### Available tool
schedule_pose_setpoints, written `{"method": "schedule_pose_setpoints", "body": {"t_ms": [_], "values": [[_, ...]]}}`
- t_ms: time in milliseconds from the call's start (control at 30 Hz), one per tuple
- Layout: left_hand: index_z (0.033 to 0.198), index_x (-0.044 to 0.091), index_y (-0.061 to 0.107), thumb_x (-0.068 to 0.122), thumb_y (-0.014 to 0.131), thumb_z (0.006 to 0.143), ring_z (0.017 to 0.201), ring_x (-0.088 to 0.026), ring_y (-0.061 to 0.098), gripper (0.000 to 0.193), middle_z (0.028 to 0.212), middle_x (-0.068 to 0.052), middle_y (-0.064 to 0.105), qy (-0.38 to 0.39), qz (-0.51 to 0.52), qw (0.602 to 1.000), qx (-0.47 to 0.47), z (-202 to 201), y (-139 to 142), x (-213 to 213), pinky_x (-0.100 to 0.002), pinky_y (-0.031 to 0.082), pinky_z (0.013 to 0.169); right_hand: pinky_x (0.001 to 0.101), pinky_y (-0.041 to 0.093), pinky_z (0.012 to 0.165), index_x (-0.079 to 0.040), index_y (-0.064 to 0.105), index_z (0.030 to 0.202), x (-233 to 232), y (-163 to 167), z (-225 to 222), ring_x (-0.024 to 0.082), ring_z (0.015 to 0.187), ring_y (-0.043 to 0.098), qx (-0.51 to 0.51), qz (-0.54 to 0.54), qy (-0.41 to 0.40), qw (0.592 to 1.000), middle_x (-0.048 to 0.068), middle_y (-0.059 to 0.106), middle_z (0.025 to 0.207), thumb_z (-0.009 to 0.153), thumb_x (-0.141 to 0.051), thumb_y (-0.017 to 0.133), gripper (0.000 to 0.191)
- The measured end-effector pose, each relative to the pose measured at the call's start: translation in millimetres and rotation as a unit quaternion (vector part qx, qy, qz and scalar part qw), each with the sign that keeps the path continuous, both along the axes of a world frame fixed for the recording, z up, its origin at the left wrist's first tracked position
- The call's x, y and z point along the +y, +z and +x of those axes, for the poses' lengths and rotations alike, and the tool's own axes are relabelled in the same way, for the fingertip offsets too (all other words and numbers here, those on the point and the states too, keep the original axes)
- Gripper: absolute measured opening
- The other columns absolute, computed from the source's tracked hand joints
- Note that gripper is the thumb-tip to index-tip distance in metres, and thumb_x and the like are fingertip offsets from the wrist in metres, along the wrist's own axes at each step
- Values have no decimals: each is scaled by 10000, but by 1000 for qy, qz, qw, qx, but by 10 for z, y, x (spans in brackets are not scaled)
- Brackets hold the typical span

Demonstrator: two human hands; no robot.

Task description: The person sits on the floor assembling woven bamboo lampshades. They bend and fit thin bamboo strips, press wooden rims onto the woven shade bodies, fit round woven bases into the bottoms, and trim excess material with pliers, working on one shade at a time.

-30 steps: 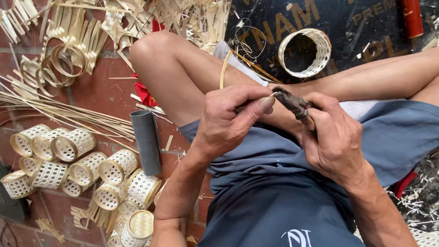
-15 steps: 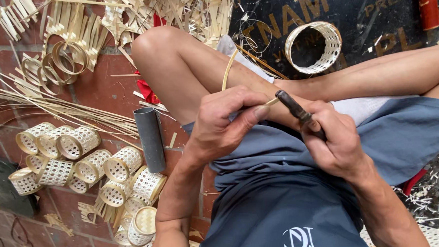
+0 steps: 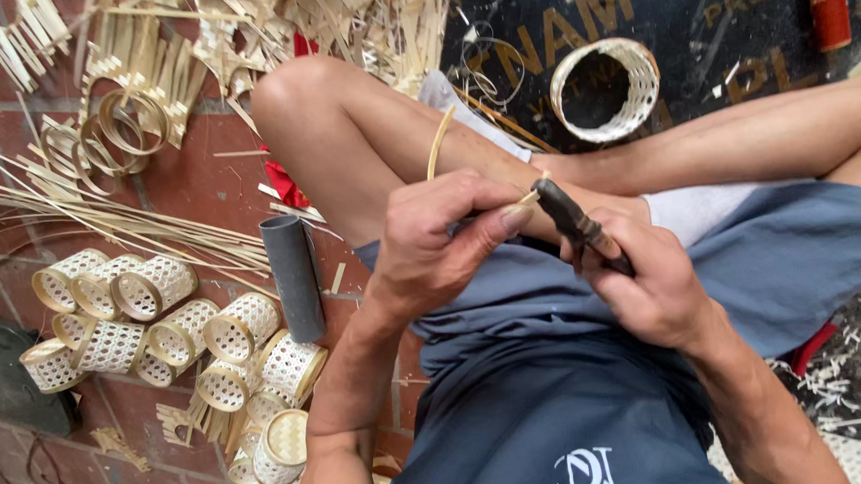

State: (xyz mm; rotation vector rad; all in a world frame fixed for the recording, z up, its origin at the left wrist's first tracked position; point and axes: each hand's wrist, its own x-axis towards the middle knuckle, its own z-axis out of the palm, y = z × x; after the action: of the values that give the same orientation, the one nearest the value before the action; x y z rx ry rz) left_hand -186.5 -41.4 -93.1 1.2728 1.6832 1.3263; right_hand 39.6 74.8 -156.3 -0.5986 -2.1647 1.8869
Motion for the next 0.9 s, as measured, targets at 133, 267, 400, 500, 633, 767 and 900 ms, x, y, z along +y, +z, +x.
{"method": "schedule_pose_setpoints", "body": {"t_ms": [133,267,400,500,633,767,900], "values": [[1069,30,723,40,752,993,715,-166,624,82,810,-74,649,20,-8,1000,10,49,11,2,-278,493,617,365,465,639,6,471,894,30,54,-13,298,697,605,61,248,-33,966,187,634,965,798,81,588,169],[1050,25,721,44,751,984,736,-162,656,75,834,-76,676,8,-4,1000,-4,54,-8,20,-295,521,679,364,493,620,-42,510,876,19,-34,55,270,644,584,15,27,1,1000,119,677,871,804,84,574,158],[1020,31,739,50,757,965,737,-148,700,61,845,-69,716,6,-4,1000,-9,23,-38,25,-283,545,673,408,494,645,-44,549,902,-66,-124,88,339,712,566,35,-231,5,972,172,665,905,864,66,604,128],[977,24,746,49,788,924,692,-141,677,72,796,-64,697,25,-31,998,42,41,-8,12,-279,527,642,437,542,761,-31,522,962,-94,-44,54,383,911,667,68,193,-40,978,189,655,1042,790,63,632,226],[961,10,755,24,798,894,676,-113,663,81,783,-40,707,43,-54,995,74,140,110,5,-253,521,633,485,530,764,-32,544,966,-115,190,17,402,894,661,77,313,-58,945,192,651,1013,721,36,678,288],[944,-12,748,-13,793,889,676,-81,624,71,768,-29,693,49,-64,995,59,246,233,-31,-232,497,632,462,522,787,-23,538,944,-76,260,94,374,866,627,92,187,-27,978,156,618,909,697,57,607,270],[968,-46,746,-39,788,894,701,-79,603,86,794,-42,695,59,-76,995,38,310,251,-61,-219,478,636,407,539,800,-12,544,969,-150,189,183,317,853,641,127,-95,34,987,127,637,908,755,55,501,228]]}}
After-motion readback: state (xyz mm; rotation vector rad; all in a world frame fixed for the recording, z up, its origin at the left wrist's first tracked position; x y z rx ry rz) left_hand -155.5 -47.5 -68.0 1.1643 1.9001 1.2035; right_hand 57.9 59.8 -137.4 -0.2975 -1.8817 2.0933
